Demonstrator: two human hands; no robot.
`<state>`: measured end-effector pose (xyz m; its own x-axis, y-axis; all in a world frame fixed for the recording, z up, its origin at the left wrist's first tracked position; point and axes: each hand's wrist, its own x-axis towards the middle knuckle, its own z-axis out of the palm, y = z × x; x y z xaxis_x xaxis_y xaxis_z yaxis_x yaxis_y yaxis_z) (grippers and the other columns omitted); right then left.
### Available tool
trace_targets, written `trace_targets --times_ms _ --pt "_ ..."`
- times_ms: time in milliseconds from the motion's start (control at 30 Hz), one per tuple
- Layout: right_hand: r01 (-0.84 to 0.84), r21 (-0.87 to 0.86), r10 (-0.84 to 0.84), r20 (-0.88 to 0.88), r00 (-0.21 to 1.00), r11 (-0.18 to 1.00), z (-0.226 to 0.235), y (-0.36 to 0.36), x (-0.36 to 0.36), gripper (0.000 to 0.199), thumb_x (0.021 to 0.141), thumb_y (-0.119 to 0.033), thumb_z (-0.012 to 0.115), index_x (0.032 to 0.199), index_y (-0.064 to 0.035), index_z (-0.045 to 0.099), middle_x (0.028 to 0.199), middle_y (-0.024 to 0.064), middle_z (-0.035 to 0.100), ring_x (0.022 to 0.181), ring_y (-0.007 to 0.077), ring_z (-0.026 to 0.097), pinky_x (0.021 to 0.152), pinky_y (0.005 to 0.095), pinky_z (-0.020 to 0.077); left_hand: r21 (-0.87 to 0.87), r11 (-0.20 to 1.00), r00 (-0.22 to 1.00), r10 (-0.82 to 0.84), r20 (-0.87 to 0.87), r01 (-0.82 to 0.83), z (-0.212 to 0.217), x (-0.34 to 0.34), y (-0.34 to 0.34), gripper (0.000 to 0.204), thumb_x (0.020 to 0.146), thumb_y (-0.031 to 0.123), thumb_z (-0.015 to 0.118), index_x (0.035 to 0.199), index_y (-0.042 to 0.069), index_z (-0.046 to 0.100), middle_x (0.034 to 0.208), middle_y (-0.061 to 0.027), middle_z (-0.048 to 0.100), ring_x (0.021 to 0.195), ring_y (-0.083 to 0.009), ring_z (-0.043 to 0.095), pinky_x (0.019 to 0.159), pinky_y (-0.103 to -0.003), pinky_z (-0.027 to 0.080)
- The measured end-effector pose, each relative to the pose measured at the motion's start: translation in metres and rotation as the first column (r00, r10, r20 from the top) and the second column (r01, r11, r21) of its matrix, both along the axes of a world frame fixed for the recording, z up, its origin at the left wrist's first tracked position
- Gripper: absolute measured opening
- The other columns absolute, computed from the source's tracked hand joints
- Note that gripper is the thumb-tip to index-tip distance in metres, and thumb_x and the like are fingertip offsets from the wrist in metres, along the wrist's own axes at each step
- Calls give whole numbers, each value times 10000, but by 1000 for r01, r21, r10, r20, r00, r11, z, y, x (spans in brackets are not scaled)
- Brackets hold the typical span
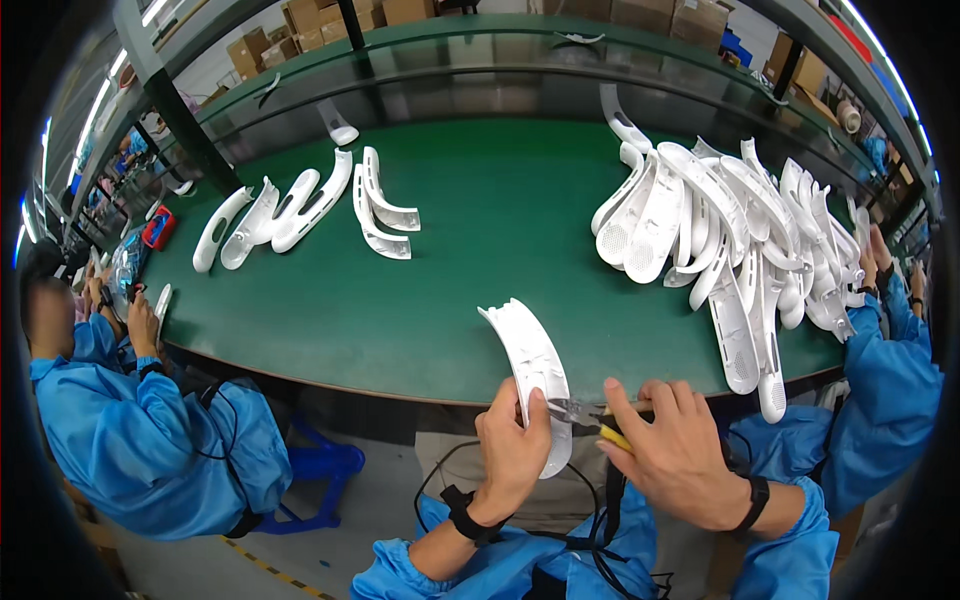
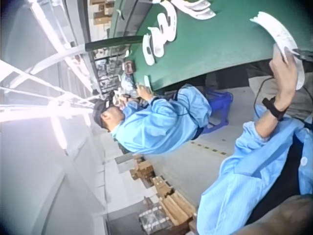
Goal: Removing debris and cleaning industrial white plastic curved components at a factory workbench.
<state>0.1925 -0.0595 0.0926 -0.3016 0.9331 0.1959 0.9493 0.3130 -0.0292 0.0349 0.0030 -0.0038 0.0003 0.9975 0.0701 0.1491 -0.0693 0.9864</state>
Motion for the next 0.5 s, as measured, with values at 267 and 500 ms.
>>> trace_targets --times_ms 267,500 --pt "123 141 -131 49 990 982 -12 7 -10 513 729 -278 765 1129 16 634 775 87 493 736 236 476 599 348 375 37 999 996 -5 -87 8 9 0 -5 147 927 89 555 992 -25 622 713 -155 667 617 -173 671 572 -311 481" --pt "126 161 -144 105 984 979 -8 9 -14 502 723 -261 755 1123 21 643 763 83 484 730 228 472 597 348 361 121 992 998 30 -58 -23 5 5 -7 133 934 79 568 928 -40 627 618 8 564 562 -9 445 480 -221 363"
